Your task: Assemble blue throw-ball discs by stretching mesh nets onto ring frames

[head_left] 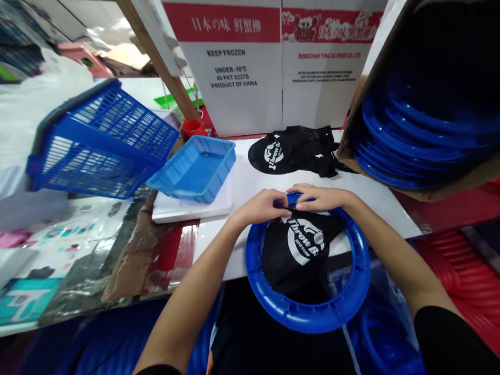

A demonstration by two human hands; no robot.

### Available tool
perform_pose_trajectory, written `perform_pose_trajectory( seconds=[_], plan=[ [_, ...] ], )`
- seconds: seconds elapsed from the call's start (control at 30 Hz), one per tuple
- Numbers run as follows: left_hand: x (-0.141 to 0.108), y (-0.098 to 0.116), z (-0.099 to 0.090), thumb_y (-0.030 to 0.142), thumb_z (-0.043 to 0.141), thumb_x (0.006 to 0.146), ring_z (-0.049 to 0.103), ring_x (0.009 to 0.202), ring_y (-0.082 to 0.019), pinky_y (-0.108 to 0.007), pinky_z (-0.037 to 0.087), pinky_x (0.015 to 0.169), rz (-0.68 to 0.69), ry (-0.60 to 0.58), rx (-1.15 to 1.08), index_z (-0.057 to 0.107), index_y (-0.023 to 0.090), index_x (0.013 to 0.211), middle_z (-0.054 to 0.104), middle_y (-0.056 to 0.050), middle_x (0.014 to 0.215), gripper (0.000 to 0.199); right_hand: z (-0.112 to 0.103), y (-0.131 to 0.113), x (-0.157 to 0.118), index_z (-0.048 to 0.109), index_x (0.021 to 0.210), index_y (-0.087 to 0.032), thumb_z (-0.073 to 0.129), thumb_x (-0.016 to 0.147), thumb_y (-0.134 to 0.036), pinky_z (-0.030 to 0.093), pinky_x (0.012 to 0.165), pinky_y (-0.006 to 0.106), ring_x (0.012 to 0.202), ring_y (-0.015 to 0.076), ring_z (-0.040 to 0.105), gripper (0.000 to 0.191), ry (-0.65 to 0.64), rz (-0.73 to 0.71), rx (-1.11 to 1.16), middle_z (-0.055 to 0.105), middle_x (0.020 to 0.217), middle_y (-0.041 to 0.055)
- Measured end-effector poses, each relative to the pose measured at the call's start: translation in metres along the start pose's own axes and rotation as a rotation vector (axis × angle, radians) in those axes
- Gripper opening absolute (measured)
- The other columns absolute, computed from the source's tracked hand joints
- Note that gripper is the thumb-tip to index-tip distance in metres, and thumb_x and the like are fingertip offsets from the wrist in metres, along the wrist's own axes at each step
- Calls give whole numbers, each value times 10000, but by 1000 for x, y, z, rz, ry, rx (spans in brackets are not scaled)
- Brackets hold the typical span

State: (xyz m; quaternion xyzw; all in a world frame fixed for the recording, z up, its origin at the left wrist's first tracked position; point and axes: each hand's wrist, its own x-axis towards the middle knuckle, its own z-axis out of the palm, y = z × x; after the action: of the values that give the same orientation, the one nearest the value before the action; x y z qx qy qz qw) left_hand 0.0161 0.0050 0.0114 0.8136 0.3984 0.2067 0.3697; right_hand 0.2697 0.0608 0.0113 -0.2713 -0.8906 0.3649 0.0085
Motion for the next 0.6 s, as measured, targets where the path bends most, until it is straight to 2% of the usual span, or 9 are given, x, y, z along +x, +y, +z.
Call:
perform_pose_trajectory(
  seconds=[0.07,0.13,0.27,0.33,0.43,0.6],
  plan=[
    [-4,-1,4,268,781,835,643,753,-170,-293,472,752,-11,48,-56,682,195,791,706,17,772,131,-3,-1,1,849,989,-287,700,954,-578,180,1344,569,1632,358,263,330,-56,0,55,511,1647,29],
    [-8,0,10,256,748,860,659,766,-172,-296,481,762,-22,90,-95,679,200,815,724,14,798,100,-2,-4,-1,834,952,-274,757,917,-539,163,1346,556,1642,353,244,278,-51,-5,105,503,1654,26],
    [-14,5,19,209,717,873,687,802,-184,-306,499,776,-59,187,-99,674,207,838,747,7,841,55,6,-8,-4,760,901,-226,793,889,-444,310,1292,542,1510,324,474,220,75,-6,204,541,1611,79],
    [-14,6,21,193,715,877,693,803,-187,-309,506,771,-51,225,-87,680,209,848,750,5,843,48,11,-9,-4,753,937,-225,802,881,-423,333,1277,557,1499,329,484,212,118,-12,195,551,1597,97],
    [-13,4,24,178,717,889,697,797,-178,-306,524,772,-14,289,-94,689,208,852,759,2,847,55,16,-9,-2,780,1020,-241,774,911,-406,302,1290,573,1541,332,435,198,148,-22,164,577,1573,103],
    [-12,0,24,173,746,883,697,779,-164,-297,553,775,-5,348,-124,698,204,851,765,6,838,65,18,-6,2,753,864,-210,774,888,-344,377,1238,551,1363,299,622,138,278,25,330,692,1434,105]
  ],
)
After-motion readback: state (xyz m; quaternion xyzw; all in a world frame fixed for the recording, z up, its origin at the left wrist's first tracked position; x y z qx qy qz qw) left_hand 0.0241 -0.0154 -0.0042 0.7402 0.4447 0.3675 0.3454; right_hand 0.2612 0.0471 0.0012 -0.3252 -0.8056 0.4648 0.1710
